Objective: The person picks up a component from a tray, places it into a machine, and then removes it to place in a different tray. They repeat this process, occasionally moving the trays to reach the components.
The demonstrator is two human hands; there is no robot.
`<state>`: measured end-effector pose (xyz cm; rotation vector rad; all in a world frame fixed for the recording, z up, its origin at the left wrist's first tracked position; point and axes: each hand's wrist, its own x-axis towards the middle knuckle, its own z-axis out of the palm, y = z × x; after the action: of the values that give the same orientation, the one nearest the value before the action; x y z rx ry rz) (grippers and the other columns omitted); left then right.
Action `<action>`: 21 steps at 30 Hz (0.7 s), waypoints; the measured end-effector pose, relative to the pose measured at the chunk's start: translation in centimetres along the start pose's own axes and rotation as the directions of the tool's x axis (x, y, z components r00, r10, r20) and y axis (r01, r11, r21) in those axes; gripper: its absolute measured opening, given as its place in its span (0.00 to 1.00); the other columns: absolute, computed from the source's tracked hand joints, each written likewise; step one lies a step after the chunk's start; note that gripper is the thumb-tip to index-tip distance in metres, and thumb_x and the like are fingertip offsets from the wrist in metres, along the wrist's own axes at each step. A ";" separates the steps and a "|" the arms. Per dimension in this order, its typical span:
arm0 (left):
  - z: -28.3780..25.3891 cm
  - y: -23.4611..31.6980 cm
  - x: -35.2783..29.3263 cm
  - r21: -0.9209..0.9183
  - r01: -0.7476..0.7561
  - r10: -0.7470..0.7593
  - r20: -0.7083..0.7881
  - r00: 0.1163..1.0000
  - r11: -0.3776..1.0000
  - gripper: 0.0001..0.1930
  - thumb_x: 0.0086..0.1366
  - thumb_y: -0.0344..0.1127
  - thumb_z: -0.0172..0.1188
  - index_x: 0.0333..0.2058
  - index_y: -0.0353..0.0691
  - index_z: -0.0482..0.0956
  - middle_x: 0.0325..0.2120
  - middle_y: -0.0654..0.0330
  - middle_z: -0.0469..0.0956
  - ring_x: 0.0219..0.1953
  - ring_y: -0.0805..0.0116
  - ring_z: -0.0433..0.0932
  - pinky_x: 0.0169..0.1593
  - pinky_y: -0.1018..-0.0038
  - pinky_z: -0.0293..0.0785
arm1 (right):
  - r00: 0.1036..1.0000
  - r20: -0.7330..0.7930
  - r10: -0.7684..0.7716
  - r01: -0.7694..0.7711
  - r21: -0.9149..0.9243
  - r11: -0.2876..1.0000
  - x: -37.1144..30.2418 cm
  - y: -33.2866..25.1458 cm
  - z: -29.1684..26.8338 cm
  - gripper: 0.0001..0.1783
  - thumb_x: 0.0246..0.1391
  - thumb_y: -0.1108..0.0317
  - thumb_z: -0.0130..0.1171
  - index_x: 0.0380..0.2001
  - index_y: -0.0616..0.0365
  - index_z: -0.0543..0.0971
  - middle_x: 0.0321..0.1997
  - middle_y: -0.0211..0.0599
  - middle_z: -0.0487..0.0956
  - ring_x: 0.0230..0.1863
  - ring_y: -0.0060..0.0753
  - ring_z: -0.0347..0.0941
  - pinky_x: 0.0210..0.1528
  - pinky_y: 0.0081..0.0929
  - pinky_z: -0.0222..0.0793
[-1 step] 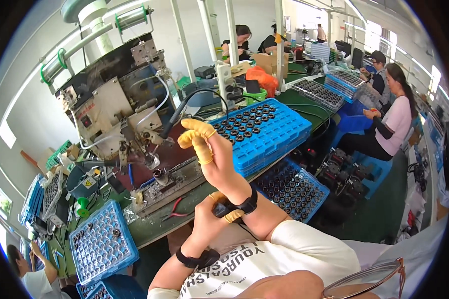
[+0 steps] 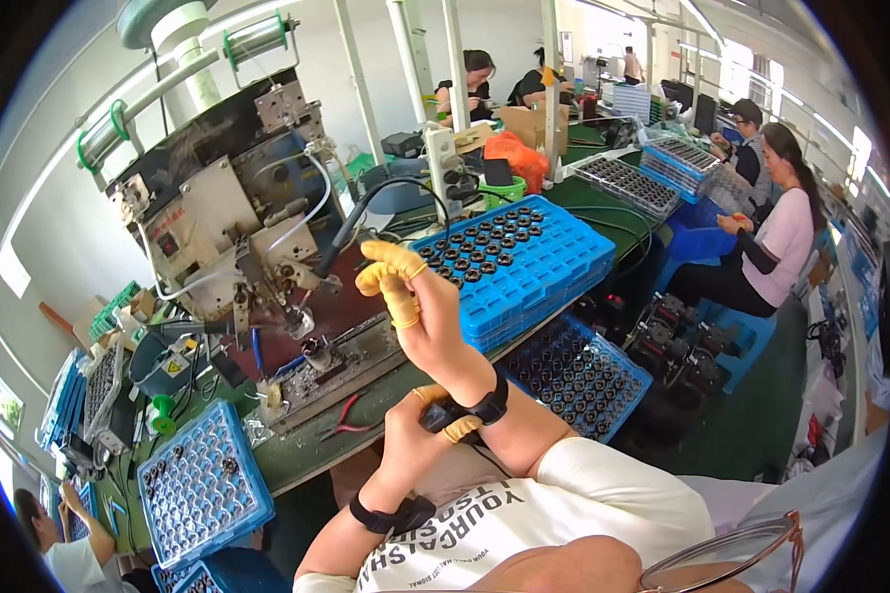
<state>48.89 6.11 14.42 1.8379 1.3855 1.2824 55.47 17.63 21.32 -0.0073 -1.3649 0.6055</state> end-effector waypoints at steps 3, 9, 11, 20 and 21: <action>0.4 -0.2 0.1 0.104 0.034 -0.025 -0.083 0.996 0.994 0.21 0.46 0.37 0.75 0.35 0.28 0.79 0.29 0.55 0.81 0.31 0.71 0.78 0.39 0.75 0.74 | 0.995 0.026 -0.101 0.104 -0.231 0.967 -1.5 1.7 -0.6 0.19 0.56 0.75 0.55 0.53 0.62 0.72 0.32 0.39 0.78 0.32 0.34 0.76 0.35 0.26 0.71; 0.7 -1.5 -0.1 0.083 0.111 -0.105 -0.069 0.992 0.990 0.22 0.47 0.35 0.75 0.37 0.28 0.78 0.28 0.57 0.81 0.31 0.74 0.77 0.38 0.76 0.74 | 0.990 0.088 -0.114 0.127 -0.168 0.978 -2.5 2.2 -0.9 0.24 0.56 0.74 0.56 0.56 0.62 0.67 0.34 0.39 0.77 0.31 0.32 0.74 0.36 0.28 0.70; 1.2 -1.8 -0.1 0.057 0.096 -0.093 -0.041 0.995 0.994 0.22 0.47 0.35 0.75 0.37 0.28 0.78 0.28 0.57 0.80 0.31 0.75 0.76 0.38 0.76 0.74 | 0.976 -0.015 0.216 -0.201 0.308 0.930 -2.0 1.9 -0.7 0.20 0.67 0.63 0.44 0.56 0.63 0.65 0.35 0.41 0.78 0.34 0.25 0.75 0.40 0.25 0.72; 2.4 -2.0 -0.1 0.110 0.017 -0.014 -0.028 1.000 0.994 0.22 0.46 0.35 0.75 0.37 0.30 0.77 0.28 0.57 0.80 0.32 0.75 0.76 0.38 0.76 0.74 | 0.690 0.455 0.563 -0.447 0.880 -0.163 -2.3 2.9 -2.9 0.23 0.66 0.54 0.42 0.55 0.58 0.68 0.31 0.34 0.74 0.31 0.28 0.70 0.39 0.29 0.72; 2.4 -1.9 -0.2 0.072 0.034 -0.032 -0.033 0.999 0.997 0.21 0.46 0.35 0.75 0.36 0.31 0.77 0.28 0.57 0.80 0.32 0.74 0.77 0.39 0.75 0.74 | 0.713 0.441 0.545 -0.417 0.892 -0.177 -2.3 3.0 -2.6 0.21 0.67 0.53 0.40 0.51 0.57 0.70 0.33 0.39 0.79 0.30 0.31 0.75 0.37 0.31 0.74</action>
<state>50.19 6.97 11.80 1.8417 1.4908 1.2651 56.46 20.14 17.57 0.6129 -0.4470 2.1954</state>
